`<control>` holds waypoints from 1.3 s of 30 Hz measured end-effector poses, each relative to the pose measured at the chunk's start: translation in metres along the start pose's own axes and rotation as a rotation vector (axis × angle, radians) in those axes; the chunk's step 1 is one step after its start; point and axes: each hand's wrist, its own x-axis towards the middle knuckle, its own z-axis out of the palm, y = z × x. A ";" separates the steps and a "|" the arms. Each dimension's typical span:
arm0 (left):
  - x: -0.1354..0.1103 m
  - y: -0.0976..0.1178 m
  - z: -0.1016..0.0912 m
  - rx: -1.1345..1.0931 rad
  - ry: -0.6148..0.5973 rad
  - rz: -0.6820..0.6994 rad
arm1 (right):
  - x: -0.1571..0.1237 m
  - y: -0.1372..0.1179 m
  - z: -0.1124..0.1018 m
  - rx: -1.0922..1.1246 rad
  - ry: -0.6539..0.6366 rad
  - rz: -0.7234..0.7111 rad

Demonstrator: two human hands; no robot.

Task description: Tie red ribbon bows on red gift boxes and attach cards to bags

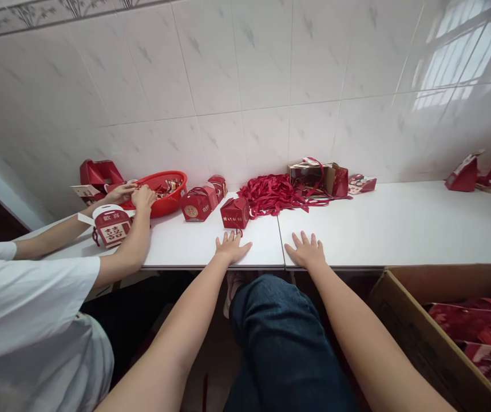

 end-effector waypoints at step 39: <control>0.148 0.005 -0.008 -0.035 0.041 -0.114 | 0.152 -0.005 -0.012 -0.007 0.067 0.039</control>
